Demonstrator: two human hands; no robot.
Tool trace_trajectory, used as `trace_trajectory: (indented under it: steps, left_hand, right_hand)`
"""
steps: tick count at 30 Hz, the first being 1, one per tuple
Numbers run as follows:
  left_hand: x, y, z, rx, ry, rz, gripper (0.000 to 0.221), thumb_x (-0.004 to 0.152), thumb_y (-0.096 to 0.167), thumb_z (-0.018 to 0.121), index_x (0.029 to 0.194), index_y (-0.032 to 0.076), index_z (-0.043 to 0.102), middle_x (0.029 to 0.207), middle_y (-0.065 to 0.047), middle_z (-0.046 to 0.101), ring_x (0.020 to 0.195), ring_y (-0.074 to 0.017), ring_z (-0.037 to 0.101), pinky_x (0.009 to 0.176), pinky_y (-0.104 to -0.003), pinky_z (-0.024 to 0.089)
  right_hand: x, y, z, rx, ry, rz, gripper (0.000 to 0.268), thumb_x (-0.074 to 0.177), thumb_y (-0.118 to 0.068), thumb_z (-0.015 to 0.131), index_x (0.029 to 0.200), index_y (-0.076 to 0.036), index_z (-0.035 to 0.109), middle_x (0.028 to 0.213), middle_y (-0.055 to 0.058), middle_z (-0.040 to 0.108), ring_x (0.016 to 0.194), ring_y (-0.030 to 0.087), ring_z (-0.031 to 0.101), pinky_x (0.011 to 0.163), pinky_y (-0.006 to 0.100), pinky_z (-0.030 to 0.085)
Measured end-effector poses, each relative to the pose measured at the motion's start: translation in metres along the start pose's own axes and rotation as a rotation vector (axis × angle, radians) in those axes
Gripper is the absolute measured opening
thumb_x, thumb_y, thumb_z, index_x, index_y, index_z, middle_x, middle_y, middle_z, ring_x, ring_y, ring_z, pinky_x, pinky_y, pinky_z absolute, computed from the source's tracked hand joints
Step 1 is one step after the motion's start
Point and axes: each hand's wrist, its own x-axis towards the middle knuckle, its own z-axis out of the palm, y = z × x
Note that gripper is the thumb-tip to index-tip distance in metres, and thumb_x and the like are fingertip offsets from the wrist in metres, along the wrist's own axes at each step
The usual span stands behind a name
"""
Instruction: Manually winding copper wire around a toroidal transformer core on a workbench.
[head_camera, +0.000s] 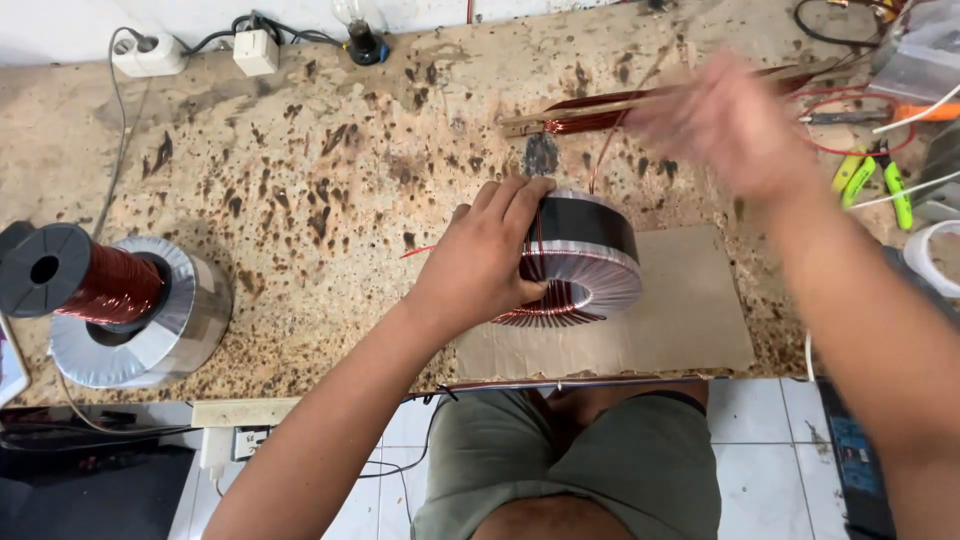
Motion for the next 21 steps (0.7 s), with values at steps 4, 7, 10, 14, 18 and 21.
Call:
trace_trajectory:
  steps: [4, 7, 10, 14, 18, 21]
  left_hand:
    - [0.0, 0.0, 0.004, 0.025, 0.024, 0.001, 0.11, 0.056, 0.037, 0.1, 0.143, 0.001, 0.045, 0.137, -0.019, 0.056, 0.126, -0.0374, 0.054, 0.091, -0.053, 0.054]
    - [0.001, 0.003, 0.005, 0.024, 0.03, -0.02, 0.107, 0.058, 0.033, 0.1, 0.144, 0.001, 0.044, 0.14, -0.019, 0.055, 0.129, -0.0379, 0.053, 0.087, -0.057, 0.055]
    - [0.0, 0.004, 0.008, 0.056, 0.027, -0.059, 0.112, 0.057, 0.04, 0.101, 0.145, 0.002, 0.043, 0.141, -0.019, 0.053, 0.128, -0.0386, 0.053, 0.088, -0.057, 0.054]
    - [-0.001, 0.006, 0.006, 0.054, 0.068, -0.046, 0.106, 0.058, 0.039, 0.099, 0.142, 0.001, 0.046, 0.135, -0.017, 0.056, 0.123, -0.0366, 0.056, 0.084, -0.055, 0.056]
    - [0.001, 0.005, 0.007, 0.029, 0.074, -0.038, 0.105, 0.057, 0.038, 0.098, 0.141, 0.001, 0.047, 0.132, -0.015, 0.058, 0.122, -0.0361, 0.057, 0.084, -0.054, 0.056]
    - [0.002, 0.0, 0.008, -0.011, 0.086, -0.039, 0.104, 0.056, 0.042, 0.096, 0.14, 0.005, 0.047, 0.132, -0.013, 0.057, 0.122, -0.0348, 0.057, 0.082, -0.052, 0.056]
  right_hand:
    - [0.013, 0.091, 0.011, 0.0, -0.362, 0.152, 0.047, 0.098, -0.039, 0.047, 0.128, -0.011, 0.07, 0.114, 0.013, 0.073, 0.115, 0.031, 0.068, 0.105, 0.049, 0.05]
    - [0.027, 0.118, 0.016, 0.399, -0.33, 0.202, 0.017, 0.094, -0.02, 0.071, 0.101, -0.005, 0.073, 0.092, 0.007, 0.074, 0.086, 0.018, 0.069, 0.079, 0.027, 0.053]
    - [0.035, 0.097, 0.035, 0.265, -0.283, 0.149, 0.024, 0.091, -0.032, 0.075, 0.094, -0.011, 0.066, 0.082, 0.002, 0.066, 0.069, 0.011, 0.061, 0.063, 0.024, 0.05]
    - [0.064, 0.055, 0.064, 0.072, 0.074, 0.149, 0.015, 0.109, -0.011, 0.053, 0.104, -0.006, 0.066, 0.087, 0.004, 0.067, 0.07, 0.011, 0.061, 0.063, 0.022, 0.056]
    - [0.118, 0.041, 0.091, 0.03, 0.208, 0.201, 0.021, 0.11, -0.005, 0.047, 0.1, -0.003, 0.065, 0.077, 0.001, 0.061, 0.047, 0.004, 0.045, 0.039, 0.017, 0.038]
    - [0.152, 0.036, 0.122, -0.019, 0.277, 0.251, 0.045, 0.094, 0.008, 0.033, 0.121, 0.0, 0.068, 0.072, 0.0, 0.064, 0.043, 0.007, 0.037, 0.036, 0.024, 0.025]
